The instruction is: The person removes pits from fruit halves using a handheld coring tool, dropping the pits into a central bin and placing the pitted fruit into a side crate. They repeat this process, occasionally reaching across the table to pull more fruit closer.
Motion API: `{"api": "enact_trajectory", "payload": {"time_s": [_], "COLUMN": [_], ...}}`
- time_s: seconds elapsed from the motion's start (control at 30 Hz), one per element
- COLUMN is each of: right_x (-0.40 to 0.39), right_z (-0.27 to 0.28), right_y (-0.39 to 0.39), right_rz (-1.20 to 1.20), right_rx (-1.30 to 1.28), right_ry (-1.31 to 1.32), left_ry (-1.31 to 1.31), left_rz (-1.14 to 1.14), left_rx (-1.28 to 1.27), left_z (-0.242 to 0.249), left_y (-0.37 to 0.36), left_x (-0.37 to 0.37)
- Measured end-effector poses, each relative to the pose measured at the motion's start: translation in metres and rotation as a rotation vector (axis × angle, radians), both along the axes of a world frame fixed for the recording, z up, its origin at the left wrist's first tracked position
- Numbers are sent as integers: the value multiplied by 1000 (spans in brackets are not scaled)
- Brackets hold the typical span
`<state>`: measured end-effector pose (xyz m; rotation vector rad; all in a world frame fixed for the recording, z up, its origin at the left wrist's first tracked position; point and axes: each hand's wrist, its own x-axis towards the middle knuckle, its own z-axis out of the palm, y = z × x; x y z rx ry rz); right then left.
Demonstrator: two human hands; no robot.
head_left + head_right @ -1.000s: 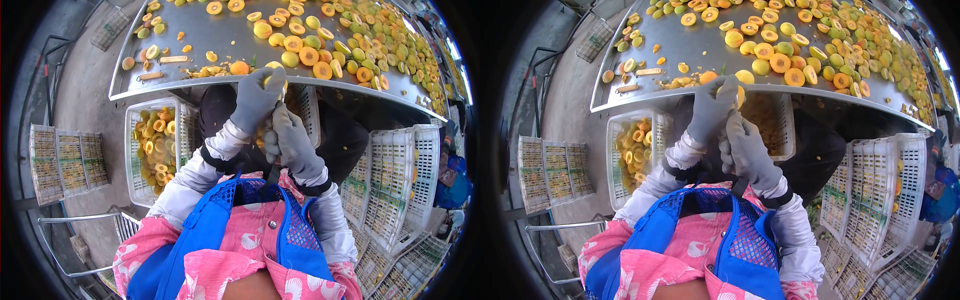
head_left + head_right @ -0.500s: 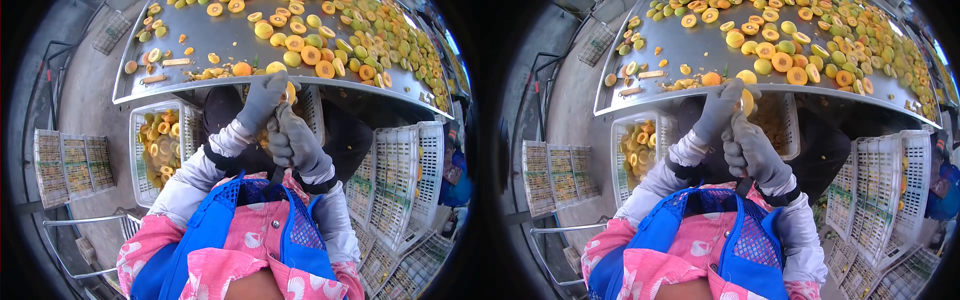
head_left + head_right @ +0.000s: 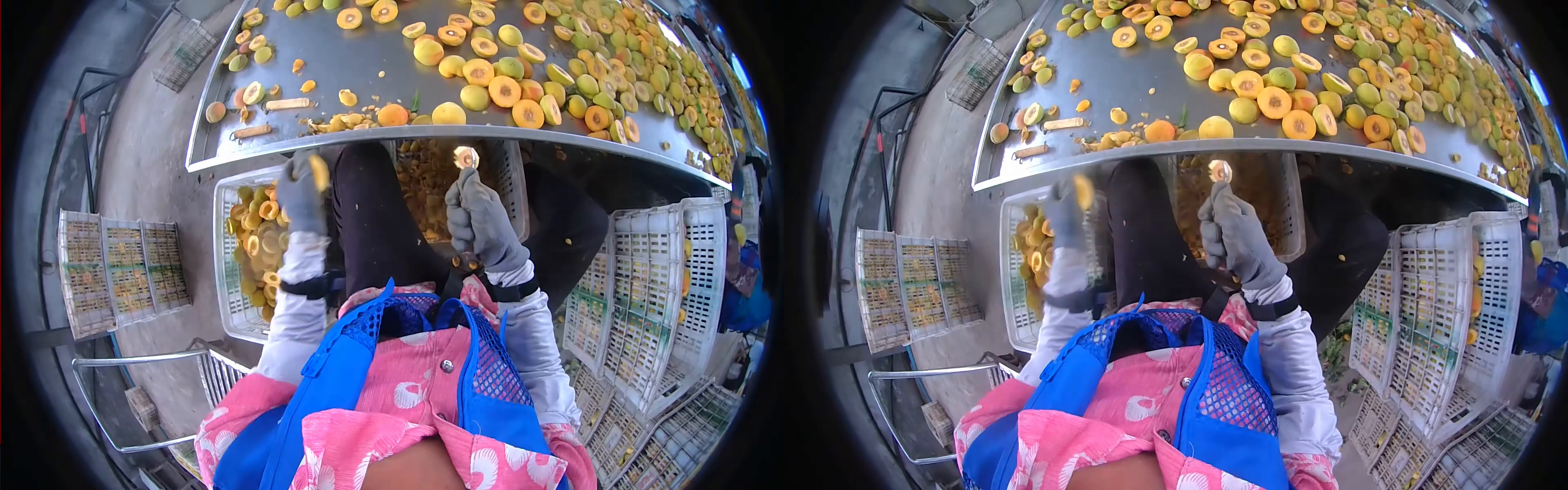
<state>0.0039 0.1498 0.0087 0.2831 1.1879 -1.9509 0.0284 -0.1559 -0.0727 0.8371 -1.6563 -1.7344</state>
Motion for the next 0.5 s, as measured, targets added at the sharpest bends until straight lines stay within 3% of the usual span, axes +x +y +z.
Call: {"api": "enact_trajectory", "payload": {"time_s": [0.03, 0.07, 0.1, 0.13, 0.17, 0.2, 0.27, 0.3, 0.4, 0.47, 0.5], "right_x": [-6, -9, -14, -22, -32, -42, -59, -64, -61, -48, -44], "right_z": [-22, -28, -30, -35, -53, -73, -103, -91, -86, -102, -93], "right_y": [2, -5, -15, -21, -22, -20, -15, -13, -5, 6, 15], "right_rz": [-17, -18, 75, 171, 268, 270, 300, 219, 214, 165, 140], "right_rx": [28, 23, 323, 624, 753, 755, 1307, 1277, 1256, 1244, 1227], "right_ry": [170, 156, 260, 365, 539, 546, 1011, 956, 992, 1014, 958], "left_ry": [-316, -639, -647, -353, -57, -184, -94, -213, -291, -611, -658], "left_rz": [91, 184, 182, 84, -9, -168, -423, -591, -770, -969, -981], "left_rx": [-548, -1090, -1091, -1109, -1108, -995, -890, -885, -1059, -1257, -1218], "left_z": [15, 30, 38, 43, 49, 61, 56, 55, 57, 50, 45], "left_y": [-27, -36, -30, -15, 4, 32, 77, 95, 133, 144, 142], "left_x": [16, 32, 26, 11, -6, -26, -71, -93, -149, -182, -198]}}
